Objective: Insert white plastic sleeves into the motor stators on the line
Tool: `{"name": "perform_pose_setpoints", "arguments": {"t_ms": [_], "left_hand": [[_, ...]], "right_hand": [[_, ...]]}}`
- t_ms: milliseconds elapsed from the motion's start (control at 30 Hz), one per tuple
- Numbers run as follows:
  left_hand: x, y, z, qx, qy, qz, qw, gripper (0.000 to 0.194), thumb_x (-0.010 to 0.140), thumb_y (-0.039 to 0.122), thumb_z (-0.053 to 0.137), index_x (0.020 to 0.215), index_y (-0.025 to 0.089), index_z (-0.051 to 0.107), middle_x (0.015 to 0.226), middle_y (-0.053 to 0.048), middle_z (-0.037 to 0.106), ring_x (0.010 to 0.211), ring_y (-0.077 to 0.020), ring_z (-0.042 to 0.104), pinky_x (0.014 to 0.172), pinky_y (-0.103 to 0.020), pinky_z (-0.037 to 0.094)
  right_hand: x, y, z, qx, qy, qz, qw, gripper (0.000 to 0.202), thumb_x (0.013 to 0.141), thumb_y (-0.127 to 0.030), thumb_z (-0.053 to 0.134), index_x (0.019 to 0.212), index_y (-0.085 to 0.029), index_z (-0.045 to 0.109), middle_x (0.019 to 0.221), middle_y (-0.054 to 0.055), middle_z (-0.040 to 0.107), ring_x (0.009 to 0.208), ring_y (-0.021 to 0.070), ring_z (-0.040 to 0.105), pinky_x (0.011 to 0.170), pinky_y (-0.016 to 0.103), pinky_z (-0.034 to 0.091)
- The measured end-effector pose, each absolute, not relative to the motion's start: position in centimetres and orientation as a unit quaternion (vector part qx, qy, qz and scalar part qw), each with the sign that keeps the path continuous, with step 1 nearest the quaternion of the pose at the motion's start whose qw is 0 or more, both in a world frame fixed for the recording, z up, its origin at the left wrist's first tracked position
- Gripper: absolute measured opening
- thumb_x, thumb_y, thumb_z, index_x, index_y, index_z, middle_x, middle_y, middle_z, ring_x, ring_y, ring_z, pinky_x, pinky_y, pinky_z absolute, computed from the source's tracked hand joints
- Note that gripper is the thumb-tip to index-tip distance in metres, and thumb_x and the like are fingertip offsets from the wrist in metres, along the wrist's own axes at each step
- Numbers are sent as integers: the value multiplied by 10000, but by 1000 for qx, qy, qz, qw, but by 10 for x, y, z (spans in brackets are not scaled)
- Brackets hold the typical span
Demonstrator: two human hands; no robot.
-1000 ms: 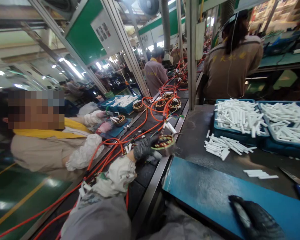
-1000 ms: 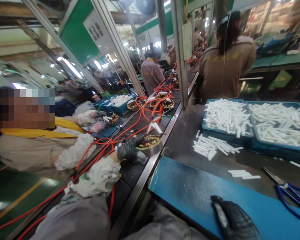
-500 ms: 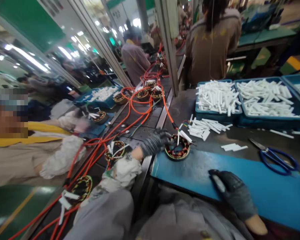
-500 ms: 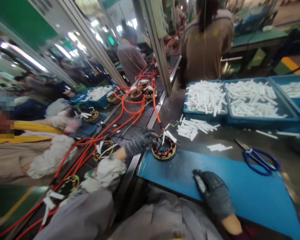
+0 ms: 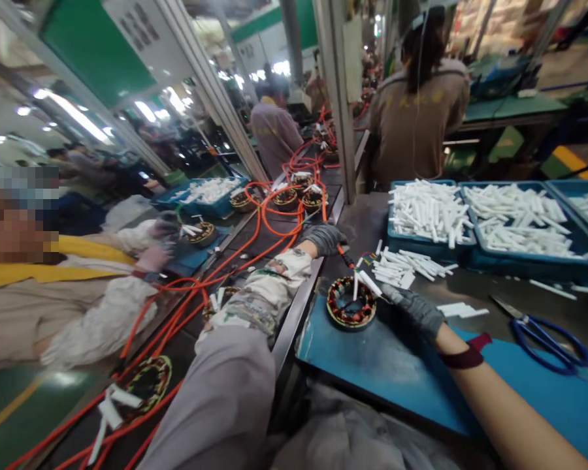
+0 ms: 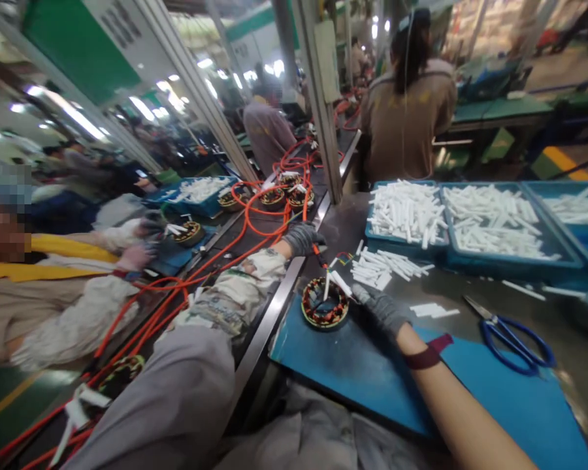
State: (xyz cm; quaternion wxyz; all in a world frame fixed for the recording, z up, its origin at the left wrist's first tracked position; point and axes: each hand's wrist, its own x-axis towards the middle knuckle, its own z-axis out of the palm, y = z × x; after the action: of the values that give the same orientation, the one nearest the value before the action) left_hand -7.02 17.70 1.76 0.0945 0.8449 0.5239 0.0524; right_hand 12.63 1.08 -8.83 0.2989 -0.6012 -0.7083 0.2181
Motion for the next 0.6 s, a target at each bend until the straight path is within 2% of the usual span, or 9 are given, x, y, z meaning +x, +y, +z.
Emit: {"name": "perform_pose_setpoints", "arguments": {"t_ms": [100, 233, 300, 333, 400, 467, 533, 600], "left_hand": [[-75, 162, 33, 884, 465, 46, 33, 341, 934, 474, 599, 974, 153, 705, 935, -73, 715, 977, -211, 642, 1022, -443, 425], [-98, 111, 52, 904, 424, 62, -13, 432, 1000, 473, 431, 1175, 182, 699, 979, -137, 731, 1041, -268, 622, 1072, -480, 323], [-118, 86, 53, 907, 418, 53, -13, 414, 1010, 397, 405, 1209, 170, 688, 971, -151, 739, 1008, -289, 640, 1028, -504, 345], [-130, 76, 52, 907, 418, 45, -8, 387, 993, 378, 452, 1197, 155, 694, 953, -154, 742, 964, -298, 656, 983, -501, 381], [-152, 64, 48, 912, 409, 21, 21, 355, 911, 400, 623, 1144, 149, 716, 855, -110, 749, 829, -274, 682, 858, -424, 460], [-166, 58, 45, 919, 389, 8, 62, 482, 812, 446, 752, 1190, 152, 690, 838, -50, 753, 770, -214, 692, 764, -309, 496], [-164, 51, 46, 921, 352, 85, 140, 568, 838, 462, 730, 1284, 128, 619, 993, -63, 757, 872, -178, 706, 782, -249, 519], [-145, 39, 46, 914, 263, 193, 240, 494, 937, 412, 614, 1313, 94, 579, 1159, -124, 720, 1014, -168, 691, 880, -247, 529]], "right_hand": [[124, 7, -84, -612, -715, 199, 274, 394, 958, -459, 436, 1085, -285, 766, 1082, 58, 783, 984, 251, 748, 860, 386, 601], [126, -12, -79, -647, -710, 169, 219, 423, 928, -460, 447, 811, -255, 797, 825, 118, 792, 752, 297, 764, 672, 392, 600], [132, -26, -77, -633, -729, 150, 215, 418, 919, -429, 435, 827, -253, 803, 824, 120, 792, 725, 290, 762, 637, 372, 591], [135, -33, -75, -618, -741, 142, 221, 415, 916, -409, 427, 848, -256, 807, 840, 116, 794, 719, 279, 762, 628, 355, 587], [139, -47, -73, -588, -757, 141, 248, 425, 918, -391, 412, 854, -257, 810, 822, 111, 793, 675, 259, 756, 581, 318, 575], [137, -59, -72, -587, -747, 154, 273, 454, 931, -415, 398, 803, -262, 806, 755, 101, 785, 615, 247, 742, 516, 291, 554], [134, -66, -74, -603, -723, 168, 293, 478, 933, -445, 388, 760, -268, 797, 715, 91, 777, 588, 248, 734, 478, 289, 543], [135, -68, -81, -610, -709, 175, 309, 463, 912, -471, 402, 761, -274, 792, 738, 90, 782, 621, 258, 741, 514, 307, 566]]}}
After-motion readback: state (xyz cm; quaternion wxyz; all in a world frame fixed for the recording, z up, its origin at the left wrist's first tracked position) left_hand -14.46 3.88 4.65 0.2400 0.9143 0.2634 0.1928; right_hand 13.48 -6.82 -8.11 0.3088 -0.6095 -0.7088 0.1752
